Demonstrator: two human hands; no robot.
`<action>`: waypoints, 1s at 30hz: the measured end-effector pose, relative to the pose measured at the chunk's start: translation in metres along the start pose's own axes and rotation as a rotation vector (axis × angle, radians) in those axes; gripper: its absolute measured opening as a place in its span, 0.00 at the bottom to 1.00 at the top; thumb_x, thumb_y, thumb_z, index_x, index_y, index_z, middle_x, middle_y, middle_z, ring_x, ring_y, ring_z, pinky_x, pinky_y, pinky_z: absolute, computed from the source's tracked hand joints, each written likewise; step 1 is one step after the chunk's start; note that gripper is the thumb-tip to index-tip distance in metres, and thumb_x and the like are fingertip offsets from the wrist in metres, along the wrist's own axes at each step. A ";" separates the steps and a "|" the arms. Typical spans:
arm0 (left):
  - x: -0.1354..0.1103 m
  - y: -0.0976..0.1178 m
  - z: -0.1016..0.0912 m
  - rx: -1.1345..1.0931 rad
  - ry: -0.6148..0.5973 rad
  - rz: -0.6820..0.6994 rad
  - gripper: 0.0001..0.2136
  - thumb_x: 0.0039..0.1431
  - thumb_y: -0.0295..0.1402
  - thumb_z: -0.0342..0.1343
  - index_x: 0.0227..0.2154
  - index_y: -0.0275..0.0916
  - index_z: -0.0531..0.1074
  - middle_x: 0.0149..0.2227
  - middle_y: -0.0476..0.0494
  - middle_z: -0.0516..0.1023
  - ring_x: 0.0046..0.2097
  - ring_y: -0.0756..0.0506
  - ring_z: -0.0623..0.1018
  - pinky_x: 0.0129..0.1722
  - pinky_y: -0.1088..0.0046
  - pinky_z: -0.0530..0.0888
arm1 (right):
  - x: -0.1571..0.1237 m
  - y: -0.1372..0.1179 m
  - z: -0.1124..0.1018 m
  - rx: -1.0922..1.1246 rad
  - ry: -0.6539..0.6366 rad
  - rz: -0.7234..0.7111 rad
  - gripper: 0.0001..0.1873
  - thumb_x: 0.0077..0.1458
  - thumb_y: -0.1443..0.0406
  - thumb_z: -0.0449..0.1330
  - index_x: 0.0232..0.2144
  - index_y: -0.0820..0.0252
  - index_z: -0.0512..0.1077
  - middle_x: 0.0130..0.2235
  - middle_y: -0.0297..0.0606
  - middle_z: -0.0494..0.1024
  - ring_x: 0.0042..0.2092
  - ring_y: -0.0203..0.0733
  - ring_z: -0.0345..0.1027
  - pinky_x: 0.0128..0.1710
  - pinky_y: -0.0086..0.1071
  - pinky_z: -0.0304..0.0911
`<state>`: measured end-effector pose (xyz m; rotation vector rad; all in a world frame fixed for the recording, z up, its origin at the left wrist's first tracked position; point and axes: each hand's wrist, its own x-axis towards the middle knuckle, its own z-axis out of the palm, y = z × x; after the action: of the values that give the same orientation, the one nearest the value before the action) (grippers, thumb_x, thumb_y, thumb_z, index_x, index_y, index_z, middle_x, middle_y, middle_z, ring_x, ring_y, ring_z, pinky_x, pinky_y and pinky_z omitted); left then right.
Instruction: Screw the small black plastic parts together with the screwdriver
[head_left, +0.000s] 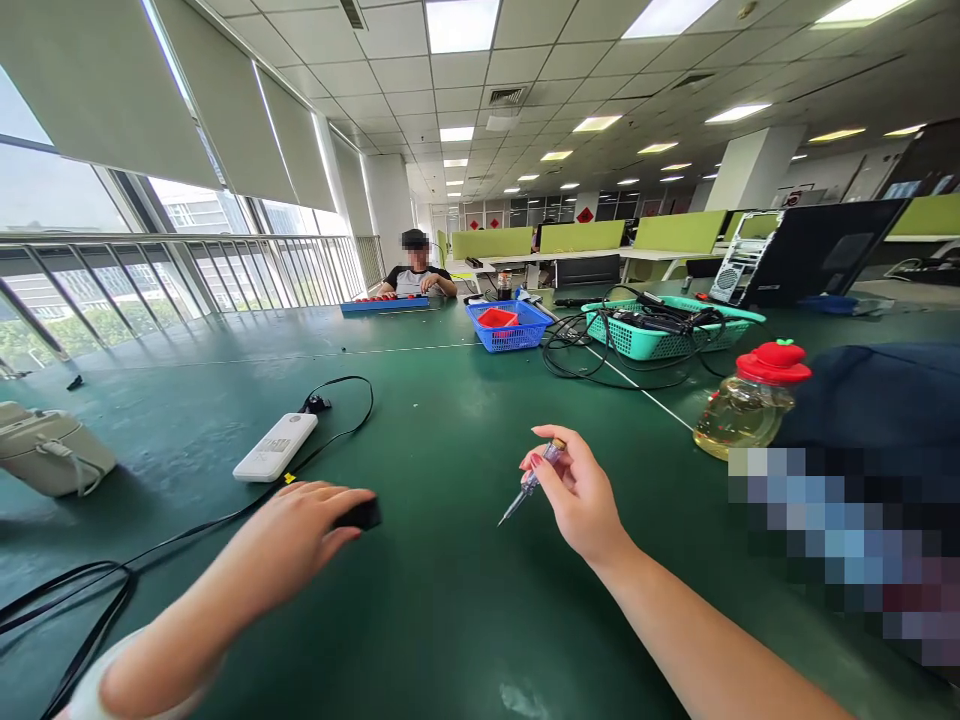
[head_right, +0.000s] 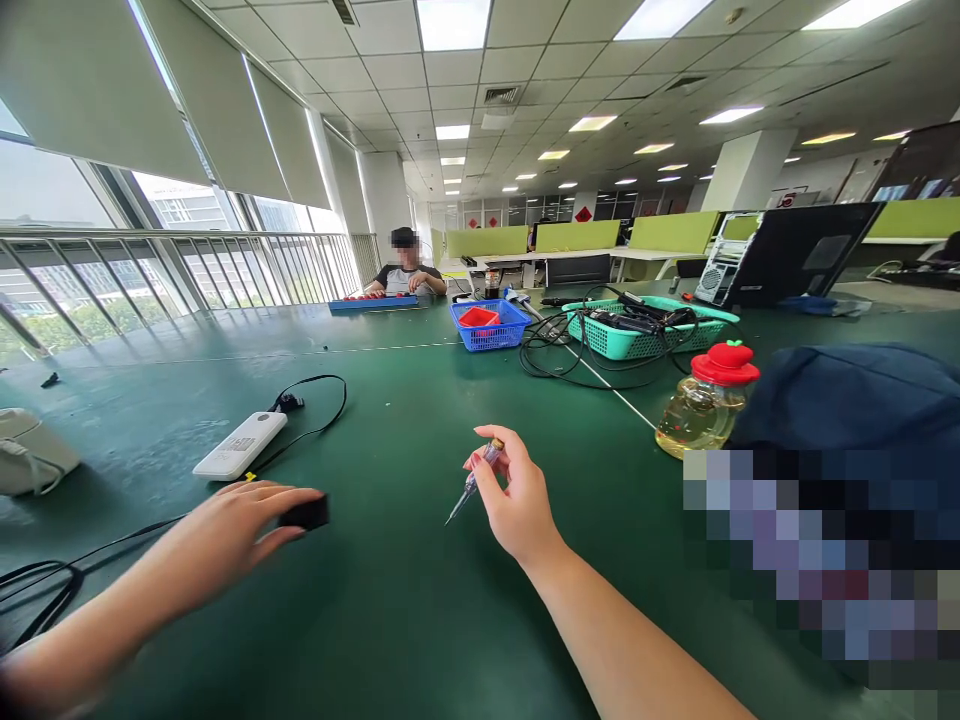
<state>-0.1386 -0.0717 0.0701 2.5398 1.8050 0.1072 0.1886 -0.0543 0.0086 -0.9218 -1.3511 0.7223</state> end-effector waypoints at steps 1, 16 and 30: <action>0.010 0.019 0.000 -0.019 0.011 0.093 0.18 0.60 0.42 0.53 0.51 0.50 0.75 0.50 0.44 0.81 0.51 0.37 0.77 0.54 0.60 0.69 | -0.002 -0.005 0.003 0.000 0.000 -0.027 0.15 0.61 0.55 0.57 0.48 0.52 0.67 0.34 0.36 0.77 0.35 0.42 0.74 0.36 0.40 0.74; 0.108 0.123 0.084 -0.389 0.104 0.335 0.26 0.58 0.34 0.60 0.59 0.42 0.66 0.46 0.40 0.79 0.49 0.39 0.75 0.52 0.59 0.71 | 0.010 -0.001 -0.018 -0.210 -0.006 -0.542 0.20 0.64 0.69 0.53 0.57 0.48 0.60 0.39 0.39 0.78 0.40 0.44 0.75 0.43 0.45 0.73; 0.117 0.113 0.094 -0.560 0.113 0.329 0.18 0.52 0.33 0.65 0.48 0.42 0.77 0.47 0.43 0.80 0.55 0.39 0.70 0.59 0.57 0.67 | -0.018 -0.029 -0.009 -0.475 -0.650 -1.035 0.17 0.60 0.71 0.49 0.48 0.56 0.70 0.38 0.42 0.82 0.39 0.45 0.75 0.43 0.41 0.74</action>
<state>0.0129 0.0032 -0.0124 2.4050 1.1403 0.6687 0.1936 -0.0851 0.0258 -0.1992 -2.3458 -0.1545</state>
